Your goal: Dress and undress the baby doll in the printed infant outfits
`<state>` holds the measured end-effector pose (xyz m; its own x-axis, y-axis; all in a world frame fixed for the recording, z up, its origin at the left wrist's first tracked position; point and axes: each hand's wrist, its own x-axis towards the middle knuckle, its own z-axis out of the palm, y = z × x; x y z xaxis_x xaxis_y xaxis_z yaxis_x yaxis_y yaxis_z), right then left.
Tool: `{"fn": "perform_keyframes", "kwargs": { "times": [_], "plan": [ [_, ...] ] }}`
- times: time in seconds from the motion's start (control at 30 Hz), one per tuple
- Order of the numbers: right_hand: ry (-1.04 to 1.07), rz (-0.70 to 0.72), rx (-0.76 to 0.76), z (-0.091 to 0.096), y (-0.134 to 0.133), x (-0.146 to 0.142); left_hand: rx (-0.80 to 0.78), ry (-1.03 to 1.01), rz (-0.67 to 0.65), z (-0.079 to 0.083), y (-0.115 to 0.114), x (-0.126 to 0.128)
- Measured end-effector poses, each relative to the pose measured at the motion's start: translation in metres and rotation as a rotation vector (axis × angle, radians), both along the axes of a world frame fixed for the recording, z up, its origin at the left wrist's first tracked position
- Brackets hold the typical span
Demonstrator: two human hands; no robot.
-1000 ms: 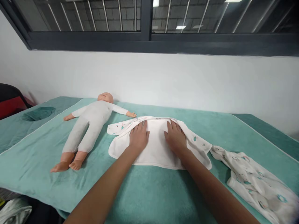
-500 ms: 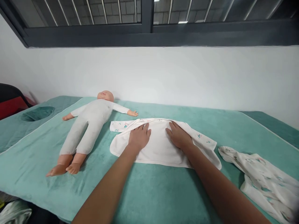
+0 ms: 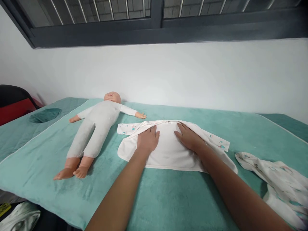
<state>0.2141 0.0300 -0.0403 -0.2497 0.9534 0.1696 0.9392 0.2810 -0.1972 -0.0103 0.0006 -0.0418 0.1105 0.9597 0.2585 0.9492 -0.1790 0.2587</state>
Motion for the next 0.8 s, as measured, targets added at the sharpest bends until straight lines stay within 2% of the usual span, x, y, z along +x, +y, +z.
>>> {"fn": "perform_keyframes", "kwargs": {
  "times": [0.17,0.23,0.3,0.37,0.8],
  "plan": [
    [-0.086,-0.013,0.131,0.005,-0.017,-0.016,0.005,-0.005,-0.020,0.002,-0.001,-0.001],
    [-0.117,0.063,0.148,0.006,-0.027,-0.028,0.011,-0.007,-0.025,0.001,-0.001,-0.001],
    [-0.120,0.173,0.114,0.005,-0.035,-0.041,0.013,-0.004,-0.027,0.000,-0.001,-0.001],
    [-0.108,0.223,0.067,0.004,-0.039,-0.051,0.011,0.000,-0.027,-0.001,0.000,-0.002],
    [-0.105,0.177,0.007,0.004,-0.039,-0.053,0.016,-0.077,-0.033,0.004,-0.004,-0.002]
  ]
}}
